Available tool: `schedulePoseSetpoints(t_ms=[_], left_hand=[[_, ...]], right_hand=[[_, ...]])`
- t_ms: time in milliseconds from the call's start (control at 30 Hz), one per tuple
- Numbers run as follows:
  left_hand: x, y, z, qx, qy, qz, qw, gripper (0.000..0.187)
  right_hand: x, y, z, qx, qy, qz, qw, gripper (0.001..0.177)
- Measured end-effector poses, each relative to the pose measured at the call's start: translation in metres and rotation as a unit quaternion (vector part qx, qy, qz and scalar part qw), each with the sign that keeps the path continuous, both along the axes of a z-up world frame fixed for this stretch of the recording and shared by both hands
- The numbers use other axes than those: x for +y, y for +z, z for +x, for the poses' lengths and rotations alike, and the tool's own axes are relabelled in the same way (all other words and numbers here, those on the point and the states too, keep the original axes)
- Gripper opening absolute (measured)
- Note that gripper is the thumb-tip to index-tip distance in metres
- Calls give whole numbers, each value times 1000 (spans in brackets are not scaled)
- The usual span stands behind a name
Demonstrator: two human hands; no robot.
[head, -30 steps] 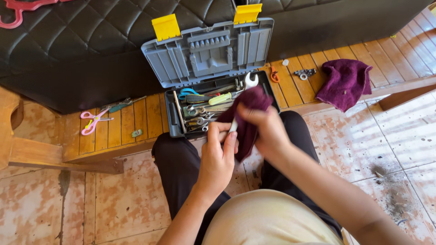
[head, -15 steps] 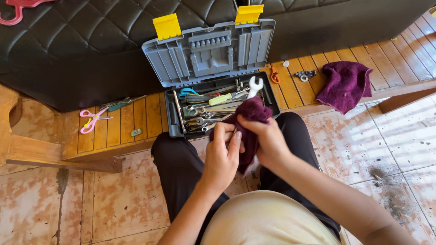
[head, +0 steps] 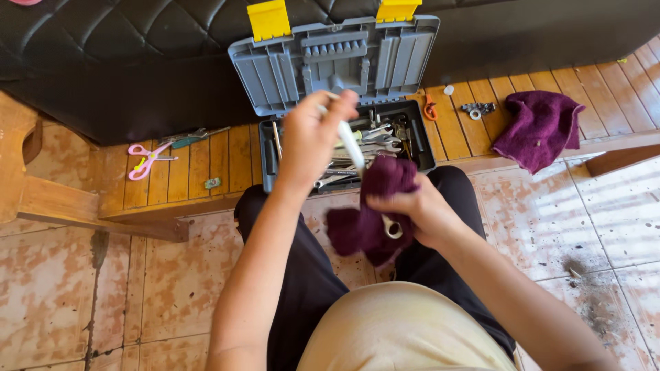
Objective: The person sits on the floor and wipes various tools including screwdrivers, wrenches, and pliers with a purple cloth. The person places the cleaned tools into a toolbox and closes it.
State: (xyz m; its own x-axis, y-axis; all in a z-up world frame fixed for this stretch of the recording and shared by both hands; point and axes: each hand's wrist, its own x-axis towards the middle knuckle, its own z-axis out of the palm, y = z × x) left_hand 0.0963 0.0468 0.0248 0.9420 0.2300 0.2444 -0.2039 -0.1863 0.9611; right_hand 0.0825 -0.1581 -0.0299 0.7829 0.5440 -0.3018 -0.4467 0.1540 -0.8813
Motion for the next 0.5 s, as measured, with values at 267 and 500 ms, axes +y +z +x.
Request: schedulePoseSetpoints(t_ms=[267, 500], left_hand=[[10, -16, -36, 44, 67, -100, 992, 31], [-18, -41, -79, 224, -165, -185, 943, 16]], right_hand=[[-49, -26, 21, -53, -69, 4, 996, 21], [-43, -27, 87, -26, -272, 174, 946, 21]])
